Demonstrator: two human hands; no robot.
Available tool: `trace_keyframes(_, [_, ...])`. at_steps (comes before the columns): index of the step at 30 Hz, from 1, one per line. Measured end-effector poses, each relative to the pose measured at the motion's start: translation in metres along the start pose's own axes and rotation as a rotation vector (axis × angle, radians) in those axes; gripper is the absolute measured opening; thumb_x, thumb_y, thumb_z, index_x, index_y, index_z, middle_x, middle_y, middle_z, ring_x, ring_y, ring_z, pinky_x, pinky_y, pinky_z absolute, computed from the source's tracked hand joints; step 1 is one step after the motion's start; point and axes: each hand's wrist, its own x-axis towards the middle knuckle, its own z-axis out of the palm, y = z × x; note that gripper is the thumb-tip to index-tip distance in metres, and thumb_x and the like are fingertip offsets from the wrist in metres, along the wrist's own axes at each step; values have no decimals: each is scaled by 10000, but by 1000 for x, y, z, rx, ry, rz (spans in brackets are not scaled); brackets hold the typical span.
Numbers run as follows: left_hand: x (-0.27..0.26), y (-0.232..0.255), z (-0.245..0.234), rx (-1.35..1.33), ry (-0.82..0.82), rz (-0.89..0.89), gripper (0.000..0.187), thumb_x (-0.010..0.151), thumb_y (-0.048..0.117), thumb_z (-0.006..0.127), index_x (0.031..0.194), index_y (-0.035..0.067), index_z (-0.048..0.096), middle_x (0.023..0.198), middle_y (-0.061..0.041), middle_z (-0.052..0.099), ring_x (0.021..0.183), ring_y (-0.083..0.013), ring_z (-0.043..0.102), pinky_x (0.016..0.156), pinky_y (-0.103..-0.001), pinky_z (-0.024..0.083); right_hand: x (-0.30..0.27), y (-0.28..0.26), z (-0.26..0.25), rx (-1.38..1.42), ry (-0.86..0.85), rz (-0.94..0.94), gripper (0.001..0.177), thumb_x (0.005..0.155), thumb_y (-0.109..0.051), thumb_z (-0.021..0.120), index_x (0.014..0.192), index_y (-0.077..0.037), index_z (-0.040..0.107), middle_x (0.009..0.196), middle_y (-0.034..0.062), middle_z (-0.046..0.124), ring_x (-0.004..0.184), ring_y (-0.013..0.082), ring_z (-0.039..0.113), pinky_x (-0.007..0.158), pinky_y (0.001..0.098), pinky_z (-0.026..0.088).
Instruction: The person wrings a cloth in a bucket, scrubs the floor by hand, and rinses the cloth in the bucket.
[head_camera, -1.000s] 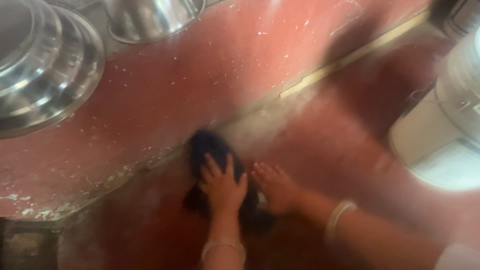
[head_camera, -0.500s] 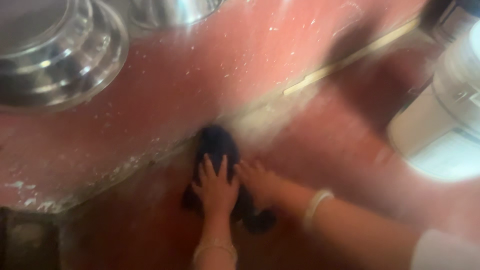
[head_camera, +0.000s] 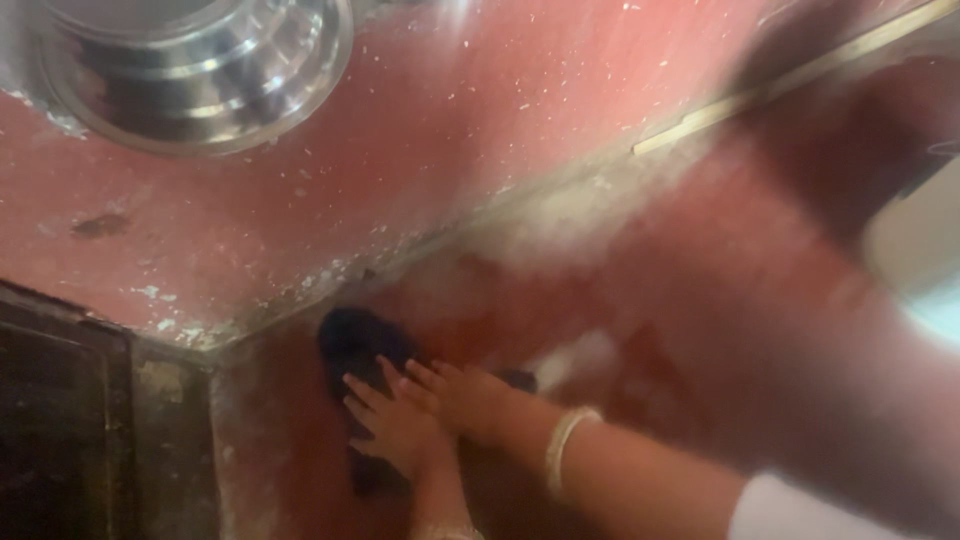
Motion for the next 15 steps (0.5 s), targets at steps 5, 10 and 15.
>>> trace_keyframes(5, [-5, 12, -2, 77, 3, -27, 625, 986, 446, 461, 1582, 307, 335, 1698, -151, 142, 1480, -379, 314, 984, -685, 431, -5, 14, 6, -80, -16, -20, 663, 995, -264, 544, 1569, -9, 335, 1669, 227, 277, 1441, 371, 438, 1169, 452, 379])
trace_keyframes(10, [2, 42, 0, 114, -74, 137, 788, 857, 534, 559, 1566, 258, 351, 1676, -209, 115, 1461, -434, 309, 1008, -648, 421, -33, 36, -34, -121, -70, -3, 740, 913, -207, 588, 1558, 29, 311, 1640, 237, 254, 1505, 347, 322, 1204, 432, 284])
trace_keyframes(15, [-6, 91, 8, 15, 15, 290, 604, 974, 405, 517, 1545, 261, 383, 1678, -197, 149, 1459, -435, 312, 1015, -664, 408, -75, 47, -71, -138, -417, 259, 1019, 801, -372, 730, 1596, 7, 217, 1675, 211, 155, 1542, 360, 191, 1193, 477, 246])
